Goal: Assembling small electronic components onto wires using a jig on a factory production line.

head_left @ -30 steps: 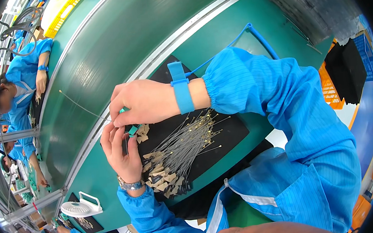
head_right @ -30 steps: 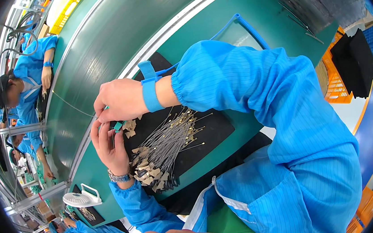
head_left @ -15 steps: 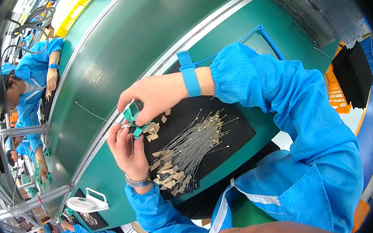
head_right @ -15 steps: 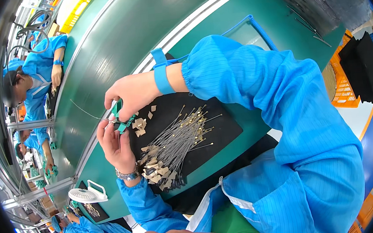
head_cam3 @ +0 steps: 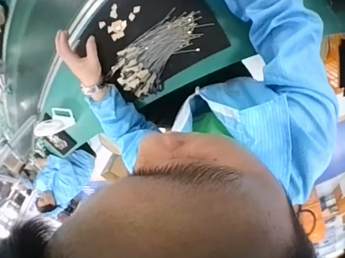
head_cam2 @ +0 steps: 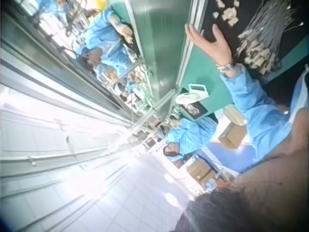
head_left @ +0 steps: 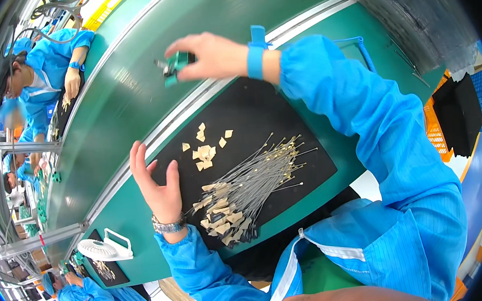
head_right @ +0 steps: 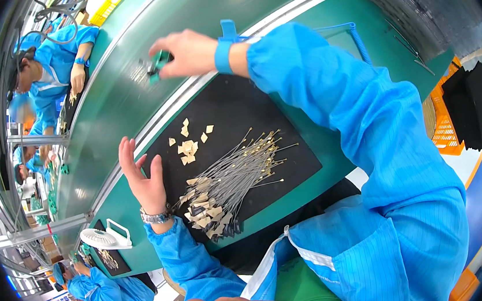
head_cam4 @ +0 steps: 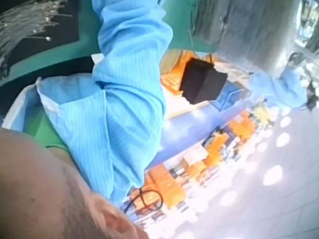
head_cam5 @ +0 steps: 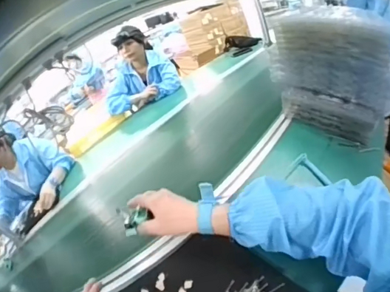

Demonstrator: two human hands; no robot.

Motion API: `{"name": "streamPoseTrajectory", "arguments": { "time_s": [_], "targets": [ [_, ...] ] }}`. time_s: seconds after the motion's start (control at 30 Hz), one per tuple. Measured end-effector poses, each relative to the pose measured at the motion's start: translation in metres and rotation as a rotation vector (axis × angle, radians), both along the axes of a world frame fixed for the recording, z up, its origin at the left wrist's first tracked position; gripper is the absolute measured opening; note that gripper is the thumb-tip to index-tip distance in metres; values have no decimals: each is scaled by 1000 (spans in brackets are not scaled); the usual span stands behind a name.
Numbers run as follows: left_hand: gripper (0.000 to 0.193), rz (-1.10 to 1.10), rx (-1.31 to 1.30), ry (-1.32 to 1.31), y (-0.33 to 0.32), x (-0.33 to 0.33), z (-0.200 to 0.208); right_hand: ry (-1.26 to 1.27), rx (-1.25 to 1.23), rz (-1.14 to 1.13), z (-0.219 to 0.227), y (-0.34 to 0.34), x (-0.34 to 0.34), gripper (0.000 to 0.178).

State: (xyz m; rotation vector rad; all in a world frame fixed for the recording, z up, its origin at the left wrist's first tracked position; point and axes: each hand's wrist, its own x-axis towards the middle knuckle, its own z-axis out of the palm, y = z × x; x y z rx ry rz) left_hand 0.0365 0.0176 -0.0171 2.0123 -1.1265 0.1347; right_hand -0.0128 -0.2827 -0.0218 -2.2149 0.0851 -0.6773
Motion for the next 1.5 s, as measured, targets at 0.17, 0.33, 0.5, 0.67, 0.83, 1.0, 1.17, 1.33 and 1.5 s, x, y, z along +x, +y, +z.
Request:
{"name": "streamPoseTrajectory", "arguments": {
  "time_s": [0.17,0.33,0.5,0.67,0.83,1.0,1.17,1.33,1.5],
  "targets": [
    [22,-56,148,195,9,0,9,-108,-312,-462,-25,-53,47,56],
    [30,-221,536,220,45,-9,41,-19,-505,-814,-49,-84,53,54],
    [40,-153,669,149,82,-24,45,-122,-385,-593,-15,-70,23,51],
    [26,-75,602,-4,87,-29,26,-182,-337,-402,-13,-52,4,50],
    [17,-85,498,-272,90,-31,21,-179,-352,-340,-19,-41,-2,45],
    [12,51,313,-346,90,-18,51,-144,-305,-266,-13,-41,-14,42],
    [15,449,-231,461,101,18,65,-96,-137,-228,-6,-32,-21,41],
    [16,206,-333,672,54,17,31,167,233,230,13,14,-32,23],
    [14,26,-309,681,-3,14,21,314,211,505,20,76,-40,27]
  ]
}}
